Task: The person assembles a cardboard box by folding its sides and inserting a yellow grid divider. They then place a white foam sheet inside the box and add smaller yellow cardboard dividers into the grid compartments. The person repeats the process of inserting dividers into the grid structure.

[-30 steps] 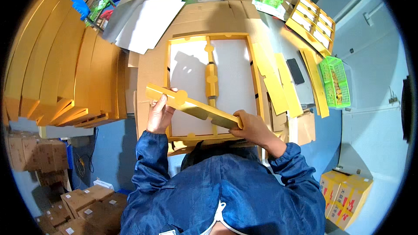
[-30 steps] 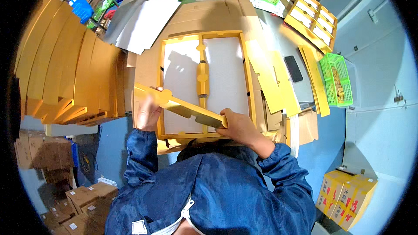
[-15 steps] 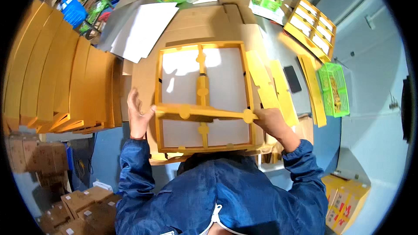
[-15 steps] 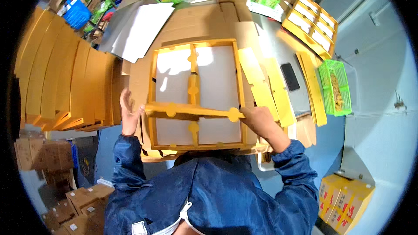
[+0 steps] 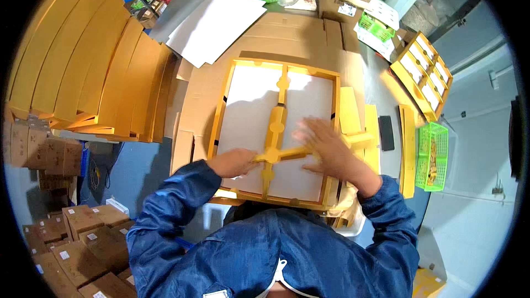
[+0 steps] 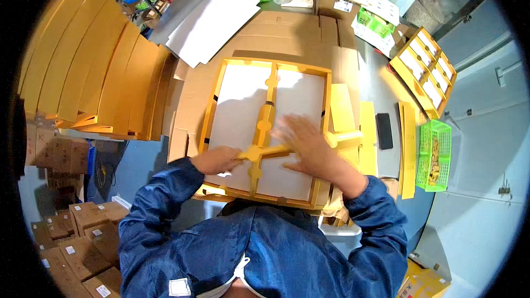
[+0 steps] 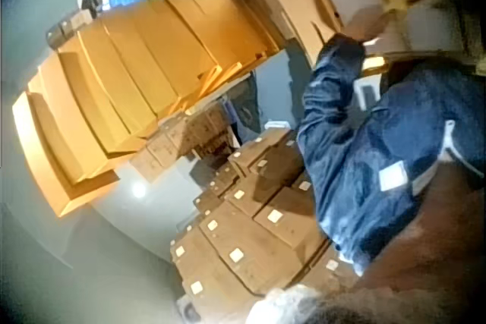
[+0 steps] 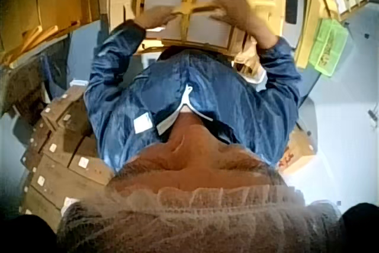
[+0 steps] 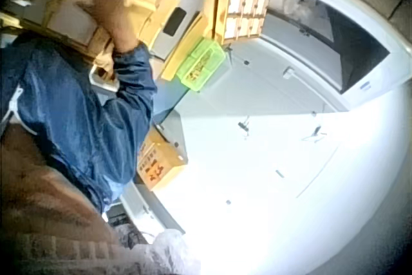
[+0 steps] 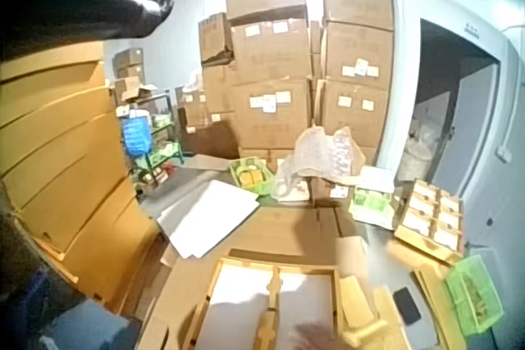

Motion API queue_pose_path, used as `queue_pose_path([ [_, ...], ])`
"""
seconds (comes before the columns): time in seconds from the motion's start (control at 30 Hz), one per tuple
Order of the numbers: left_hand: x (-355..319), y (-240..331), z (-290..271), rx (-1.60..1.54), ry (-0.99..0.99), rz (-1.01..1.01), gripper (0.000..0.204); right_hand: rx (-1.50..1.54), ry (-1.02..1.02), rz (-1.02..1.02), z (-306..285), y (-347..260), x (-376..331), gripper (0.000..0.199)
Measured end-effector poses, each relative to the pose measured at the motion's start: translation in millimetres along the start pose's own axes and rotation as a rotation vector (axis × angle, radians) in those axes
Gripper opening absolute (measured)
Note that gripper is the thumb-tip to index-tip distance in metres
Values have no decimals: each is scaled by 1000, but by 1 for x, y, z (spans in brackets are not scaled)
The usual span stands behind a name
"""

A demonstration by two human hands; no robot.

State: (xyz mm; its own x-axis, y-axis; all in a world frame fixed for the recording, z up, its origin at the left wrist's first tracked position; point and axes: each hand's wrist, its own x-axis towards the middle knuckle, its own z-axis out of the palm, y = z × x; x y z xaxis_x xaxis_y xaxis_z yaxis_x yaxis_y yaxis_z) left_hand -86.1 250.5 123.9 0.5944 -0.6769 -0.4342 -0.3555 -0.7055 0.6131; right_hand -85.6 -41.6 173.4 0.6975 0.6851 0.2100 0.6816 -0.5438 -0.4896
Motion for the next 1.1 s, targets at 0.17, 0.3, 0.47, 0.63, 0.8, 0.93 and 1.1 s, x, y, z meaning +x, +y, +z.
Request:
queue_pose_path([
  [0.17,20,9,-4,52,107,183,25,-159,-184,-116,68,-11,36,14],
  [0.3,10,-25,-5,162,416,178,17,-170,-71,-63,76,-7,57,11],
  [0.47,11,-50,-16,252,509,-44,20,-228,15,-143,105,10,93,6],
  [0.63,42,-145,17,353,980,-518,36,-401,41,-96,153,71,168,4],
  [0.8,58,-144,25,-64,853,-618,35,-283,40,-185,192,94,180,6],
  [0.93,58,-150,31,-39,869,-615,26,-219,25,-130,193,97,189,5],
  [1.1,57,-149,32,-24,862,-610,30,-219,3,-52,193,100,188,9],
])
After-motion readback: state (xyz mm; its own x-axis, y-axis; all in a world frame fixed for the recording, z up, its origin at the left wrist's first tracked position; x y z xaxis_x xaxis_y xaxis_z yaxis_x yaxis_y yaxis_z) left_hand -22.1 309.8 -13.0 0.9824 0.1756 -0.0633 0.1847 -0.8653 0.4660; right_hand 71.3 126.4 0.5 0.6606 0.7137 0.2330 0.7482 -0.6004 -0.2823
